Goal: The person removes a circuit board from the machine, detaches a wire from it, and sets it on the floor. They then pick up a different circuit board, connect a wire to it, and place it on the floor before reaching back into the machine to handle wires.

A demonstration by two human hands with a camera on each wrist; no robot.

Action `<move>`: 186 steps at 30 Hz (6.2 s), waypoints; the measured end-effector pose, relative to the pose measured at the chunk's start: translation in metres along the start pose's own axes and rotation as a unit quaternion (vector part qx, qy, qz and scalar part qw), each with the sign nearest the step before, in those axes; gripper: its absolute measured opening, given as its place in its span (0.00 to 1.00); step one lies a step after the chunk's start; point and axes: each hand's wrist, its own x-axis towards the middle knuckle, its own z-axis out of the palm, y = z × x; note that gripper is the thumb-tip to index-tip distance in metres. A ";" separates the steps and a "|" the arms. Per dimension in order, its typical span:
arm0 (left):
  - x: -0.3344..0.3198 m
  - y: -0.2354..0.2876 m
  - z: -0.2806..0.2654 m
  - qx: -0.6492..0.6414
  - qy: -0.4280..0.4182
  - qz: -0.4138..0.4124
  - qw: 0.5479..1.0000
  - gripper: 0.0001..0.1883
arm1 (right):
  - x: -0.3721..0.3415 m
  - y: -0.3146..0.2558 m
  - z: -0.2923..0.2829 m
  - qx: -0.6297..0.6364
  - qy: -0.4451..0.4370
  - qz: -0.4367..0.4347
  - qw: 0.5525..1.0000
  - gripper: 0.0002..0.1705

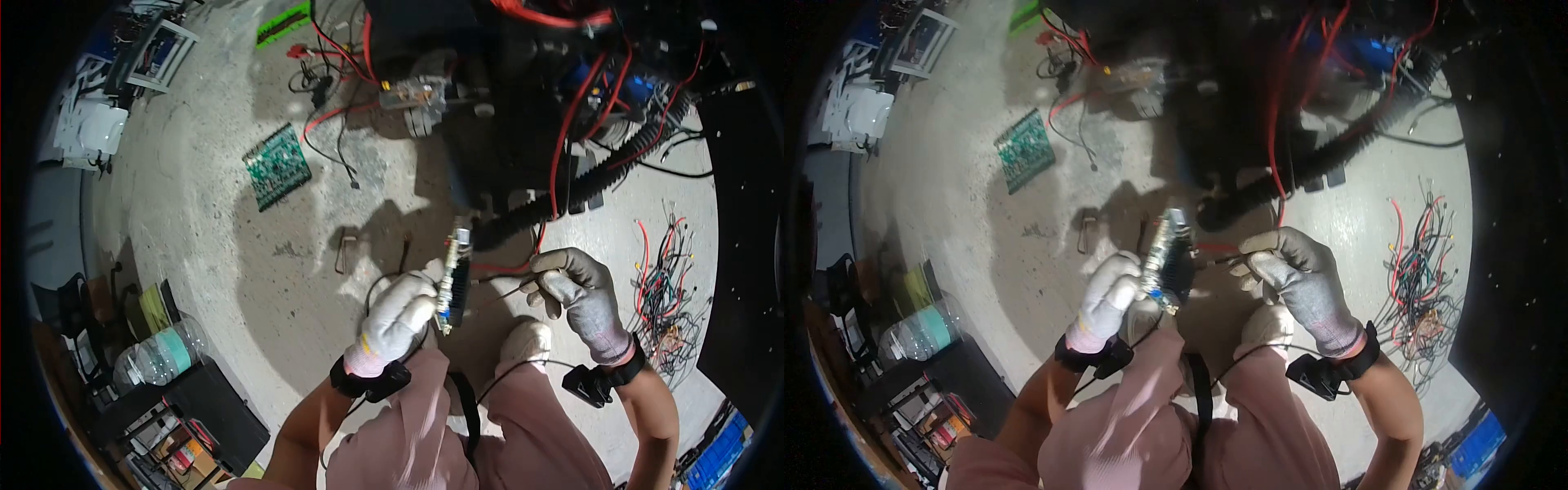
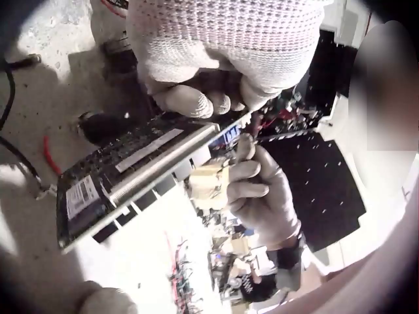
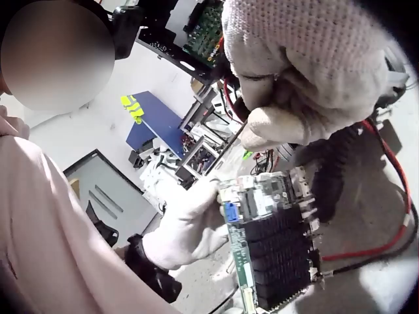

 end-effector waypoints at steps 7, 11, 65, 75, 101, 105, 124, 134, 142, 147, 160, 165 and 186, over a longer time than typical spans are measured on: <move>0.052 -0.014 -0.039 -0.046 0.106 -0.038 0.993 0.06 | 0.055 -0.018 0.042 0.063 0.000 -0.041 0.997 0.14; 0.072 -0.041 -0.056 -0.042 0.104 -0.043 0.993 0.06 | 0.089 -0.006 0.066 0.057 0.085 -0.099 0.990 0.10; 0.105 -0.043 -0.096 -0.070 0.065 -0.084 0.992 0.09 | 0.153 0.003 0.059 -0.599 -0.030 -0.497 0.627 0.13; 0.101 -0.037 -0.095 0.001 0.040 -0.074 0.996 0.10 | 0.138 0.005 0.070 -0.329 -0.049 -0.260 0.907 0.04; 0.109 -0.035 -0.089 0.045 0.003 -0.015 0.999 0.11 | 0.132 0.001 0.062 -0.041 -0.009 -0.093 0.995 0.10; 0.110 -0.038 -0.090 0.075 0.015 0.014 0.997 0.10 | 0.129 0.005 0.061 0.072 -0.031 -0.083 0.993 0.19; 0.102 -0.036 -0.092 0.043 0.020 -0.024 0.999 0.10 | 0.132 0.012 0.046 -0.134 0.031 -0.099 0.986 0.21; 0.103 -0.040 -0.091 0.083 0.006 0.046 0.995 0.10 | 0.131 0.021 0.045 0.157 -0.028 0.132 0.978 0.24; 0.103 -0.031 -0.090 0.052 -0.020 -0.018 0.998 0.10 | 0.138 0.029 0.034 0.467 -0.269 0.234 0.809 0.27; 0.100 -0.033 -0.095 0.020 -0.038 -0.051 0.998 0.11 | 0.129 0.037 0.041 0.523 -0.344 0.222 0.748 0.22; 0.100 -0.029 -0.112 0.085 -0.094 -0.017 0.992 0.07 | 0.114 0.037 0.050 0.271 -0.235 0.232 0.904 0.07; 0.106 -0.027 -0.105 0.135 -0.124 0.018 0.983 0.07 | 0.113 0.041 0.050 -0.274 -0.035 -0.204 0.939 0.08; 0.098 -0.025 -0.097 0.110 -0.035 -0.047 0.992 0.14 | 0.106 0.021 0.076 -0.080 0.099 -0.197 0.972 0.13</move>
